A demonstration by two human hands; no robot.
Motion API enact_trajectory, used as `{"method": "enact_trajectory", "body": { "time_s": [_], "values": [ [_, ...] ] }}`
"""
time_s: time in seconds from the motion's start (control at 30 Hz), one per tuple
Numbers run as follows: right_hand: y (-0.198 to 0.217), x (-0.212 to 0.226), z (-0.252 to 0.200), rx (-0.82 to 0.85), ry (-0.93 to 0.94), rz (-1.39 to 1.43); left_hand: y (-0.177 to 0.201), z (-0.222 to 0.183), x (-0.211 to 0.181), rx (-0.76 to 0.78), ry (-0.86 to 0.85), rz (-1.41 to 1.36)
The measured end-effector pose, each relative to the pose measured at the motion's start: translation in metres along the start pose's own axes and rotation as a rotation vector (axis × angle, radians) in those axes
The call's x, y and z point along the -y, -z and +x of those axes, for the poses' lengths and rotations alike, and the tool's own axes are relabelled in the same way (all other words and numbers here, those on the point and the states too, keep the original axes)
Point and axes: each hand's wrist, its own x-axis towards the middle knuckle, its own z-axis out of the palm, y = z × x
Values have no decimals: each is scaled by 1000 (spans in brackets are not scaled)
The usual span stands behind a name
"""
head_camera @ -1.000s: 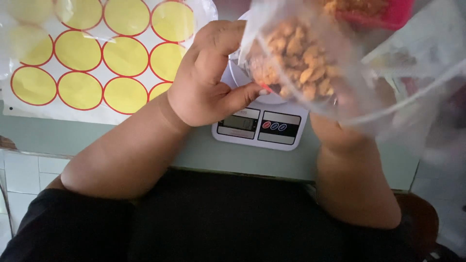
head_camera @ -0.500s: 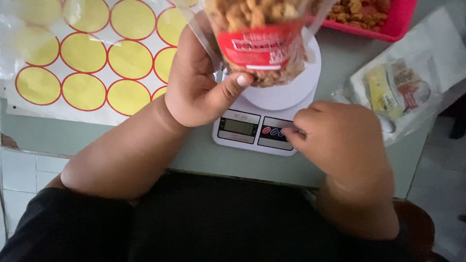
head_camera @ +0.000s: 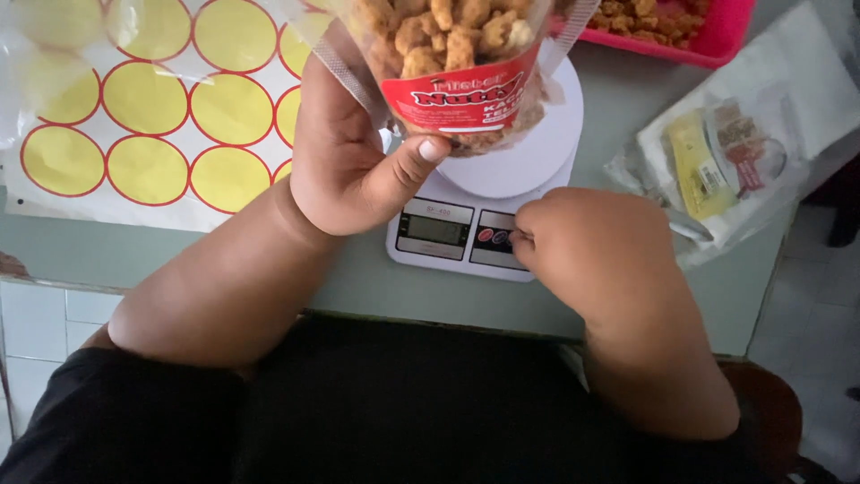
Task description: The person scoops snack pieces from a pink tray into a clear plastic bag using a spoon, then places the bag on a digital scale to check the weight. The person repeats this process, adding more snack pieces to reach the target weight.
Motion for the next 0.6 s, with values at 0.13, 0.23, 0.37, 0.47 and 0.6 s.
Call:
{"method": "enact_trajectory", "body": {
  "time_s": [0.13, 0.23, 0.37, 0.47, 0.6],
  "values": [
    [-4, -1, -2, 23, 14, 4, -2, 8, -5, 32, -46, 34],
    [-23, -10, -1, -275, 133, 16, -4, 3, -2, 32, -7, -33],
    [-11, -21, -6, -561, 328, 97, -2, -4, 3, 48, 21, -42],
    [-11, -25, -5, -892, 338, 182, -1, -2, 1, 59, -6, -56],
    [-8, -19, -8, -1066, 361, 447, 0, -2, -1, 128, -18, 32]
  ]
}}
